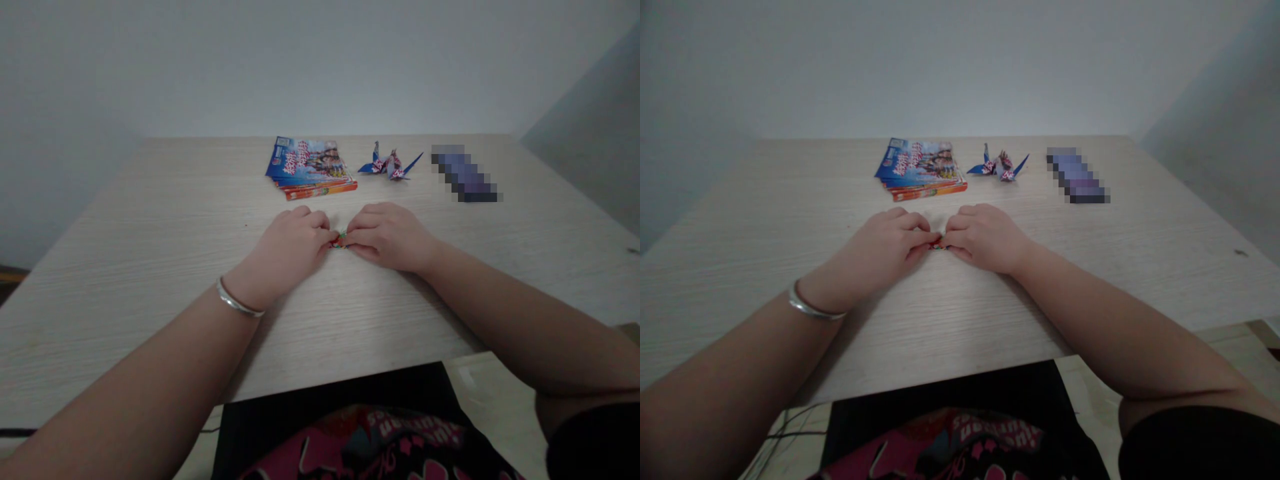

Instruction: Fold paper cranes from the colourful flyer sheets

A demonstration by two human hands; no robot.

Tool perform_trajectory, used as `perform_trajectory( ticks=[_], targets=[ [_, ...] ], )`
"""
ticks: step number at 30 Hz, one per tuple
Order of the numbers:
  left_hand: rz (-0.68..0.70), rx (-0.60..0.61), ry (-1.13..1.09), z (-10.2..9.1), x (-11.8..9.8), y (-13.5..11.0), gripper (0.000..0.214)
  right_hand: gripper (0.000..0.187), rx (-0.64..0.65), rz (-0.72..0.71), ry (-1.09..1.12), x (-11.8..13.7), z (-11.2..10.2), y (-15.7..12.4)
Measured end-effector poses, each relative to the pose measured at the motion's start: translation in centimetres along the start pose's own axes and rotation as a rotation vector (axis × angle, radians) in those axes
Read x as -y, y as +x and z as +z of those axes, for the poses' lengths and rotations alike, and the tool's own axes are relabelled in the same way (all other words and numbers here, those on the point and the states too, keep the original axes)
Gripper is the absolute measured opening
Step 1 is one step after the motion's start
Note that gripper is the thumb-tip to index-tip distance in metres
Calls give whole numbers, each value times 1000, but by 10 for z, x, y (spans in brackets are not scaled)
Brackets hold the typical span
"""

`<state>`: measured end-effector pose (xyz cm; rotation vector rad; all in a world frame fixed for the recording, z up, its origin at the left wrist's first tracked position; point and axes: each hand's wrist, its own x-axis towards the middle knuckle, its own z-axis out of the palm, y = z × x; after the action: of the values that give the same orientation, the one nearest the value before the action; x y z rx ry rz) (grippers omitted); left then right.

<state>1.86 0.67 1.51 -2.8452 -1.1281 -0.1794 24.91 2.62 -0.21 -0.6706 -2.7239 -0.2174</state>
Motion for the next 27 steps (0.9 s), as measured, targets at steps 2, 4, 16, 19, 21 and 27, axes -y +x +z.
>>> perform_trajectory(
  ticks=[2, 4, 16, 19, 21, 27],
  targets=[
    [-3, 26, 34, -3, -4, -1, 28, 26, 14, -3, -15, 0, -1, 0],
    [-7, 35, 35, -4, -4, -1, 27, 24, 14, 11, -28, 0, -2, -1],
    [1, -22, -10, 2, -3, -1, 19, 31, 114, 112, -155, 15, -8, 8],
    [-23, -6, -13, -1, -6, -2, 20, 31, 129, 174, -107, 17, -8, 10],
    [-39, 13, -24, -5, -9, -1, 20, 28, 118, 216, -51, 18, -7, 10],
    [-105, 75, -19, -12, -12, -2, 22, 18, 2, 324, 136, 13, 1, 8]
  ],
)
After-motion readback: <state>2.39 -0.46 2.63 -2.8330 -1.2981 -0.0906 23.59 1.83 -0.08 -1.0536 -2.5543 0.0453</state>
